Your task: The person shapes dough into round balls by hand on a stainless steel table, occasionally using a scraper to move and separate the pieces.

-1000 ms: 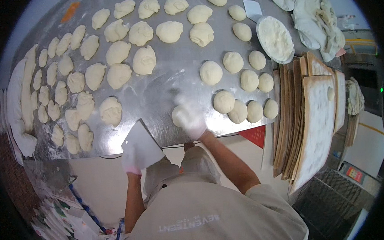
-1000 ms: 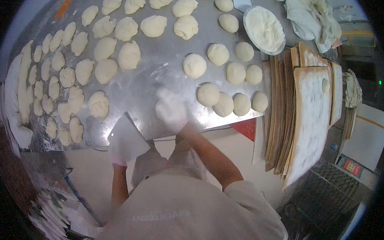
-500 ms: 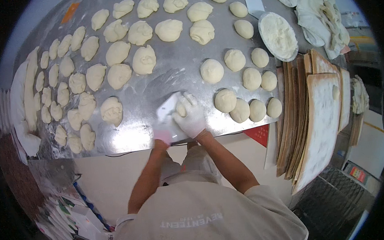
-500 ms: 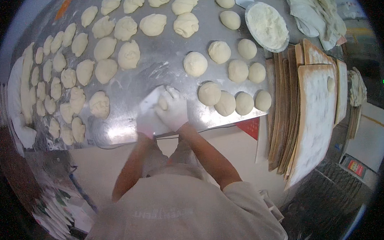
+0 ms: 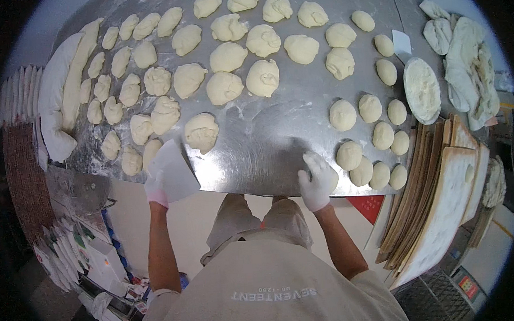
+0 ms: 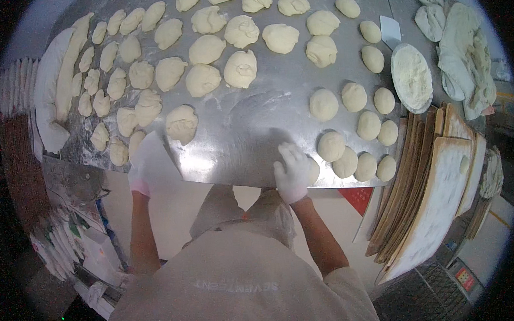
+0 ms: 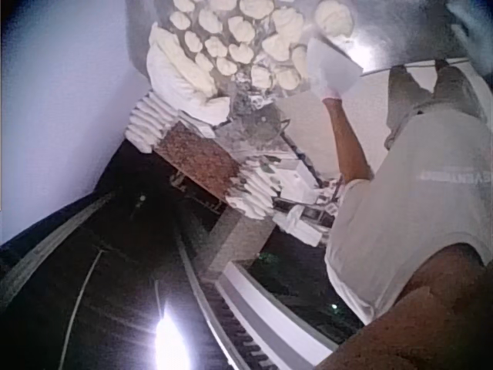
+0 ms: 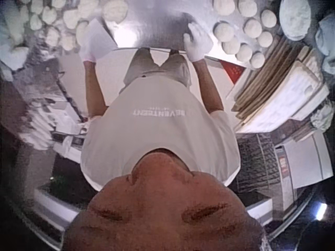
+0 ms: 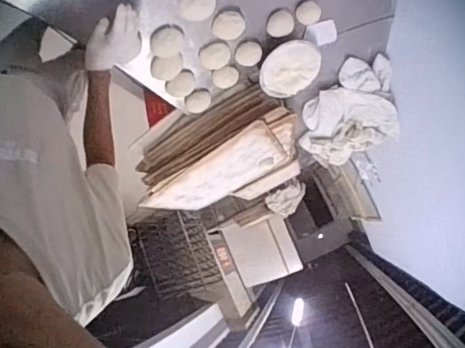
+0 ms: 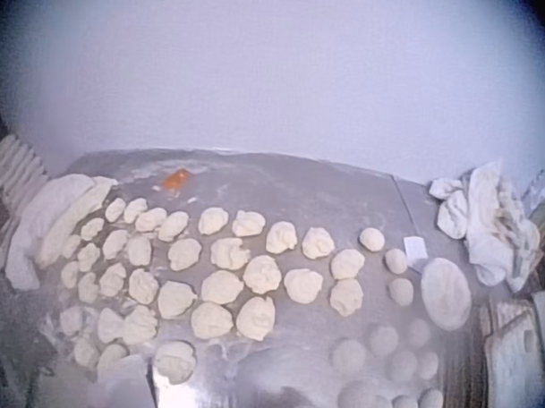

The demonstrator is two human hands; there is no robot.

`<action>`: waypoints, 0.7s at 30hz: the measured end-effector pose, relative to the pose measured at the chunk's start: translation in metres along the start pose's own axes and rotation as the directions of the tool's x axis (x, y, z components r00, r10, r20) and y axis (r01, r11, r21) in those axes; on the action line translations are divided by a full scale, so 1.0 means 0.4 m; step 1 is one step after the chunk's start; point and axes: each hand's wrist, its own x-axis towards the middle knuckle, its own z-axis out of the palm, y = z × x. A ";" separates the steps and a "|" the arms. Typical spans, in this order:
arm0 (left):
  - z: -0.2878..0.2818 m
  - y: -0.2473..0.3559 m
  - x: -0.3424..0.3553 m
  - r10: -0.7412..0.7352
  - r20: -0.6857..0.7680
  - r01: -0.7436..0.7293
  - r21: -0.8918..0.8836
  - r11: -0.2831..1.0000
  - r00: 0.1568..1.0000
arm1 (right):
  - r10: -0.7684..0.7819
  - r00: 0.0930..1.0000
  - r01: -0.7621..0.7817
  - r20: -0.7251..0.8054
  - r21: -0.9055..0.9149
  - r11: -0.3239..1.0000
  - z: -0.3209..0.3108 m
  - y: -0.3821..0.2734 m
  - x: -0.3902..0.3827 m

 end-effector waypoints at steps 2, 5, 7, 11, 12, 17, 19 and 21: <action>-0.003 -0.031 0.103 0.041 0.060 -0.028 -0.195 0.980 0.997 | 0.030 0.999 -0.030 0.022 0.029 0.999 0.048 -0.023 0.032; 0.060 -0.119 0.216 0.134 0.241 -0.129 -0.039 0.991 0.961 | 0.028 0.993 -0.051 0.111 0.209 0.977 0.142 -0.098 0.119; 0.151 -0.128 0.200 0.125 0.493 -0.444 0.609 0.657 0.861 | 0.010 0.986 -0.053 0.165 0.261 0.964 0.190 -0.166 0.201; 0.382 -0.005 0.014 0.156 0.511 -0.480 0.598 0.642 0.846 | 0.101 0.981 -0.124 0.166 0.134 0.983 0.228 -0.202 0.269; 0.370 -0.027 0.012 0.183 0.477 -0.435 0.496 0.751 0.860 | 0.200 0.970 -0.234 0.137 0.311 0.921 0.229 -0.160 0.255; 0.241 -0.020 0.053 0.274 0.291 -0.397 0.579 0.713 0.917 | -0.042 0.987 0.050 -0.157 0.047 0.998 0.114 0.127 0.239; 0.236 0.066 0.033 0.169 0.100 -0.191 0.685 0.703 0.981 | 0.193 0.970 -0.152 -0.151 0.248 0.957 0.086 0.124 0.310; 0.229 0.088 0.031 0.377 0.085 -0.292 0.791 0.537 0.922 | 0.410 0.907 -0.334 -0.097 0.425 0.841 0.072 0.035 0.395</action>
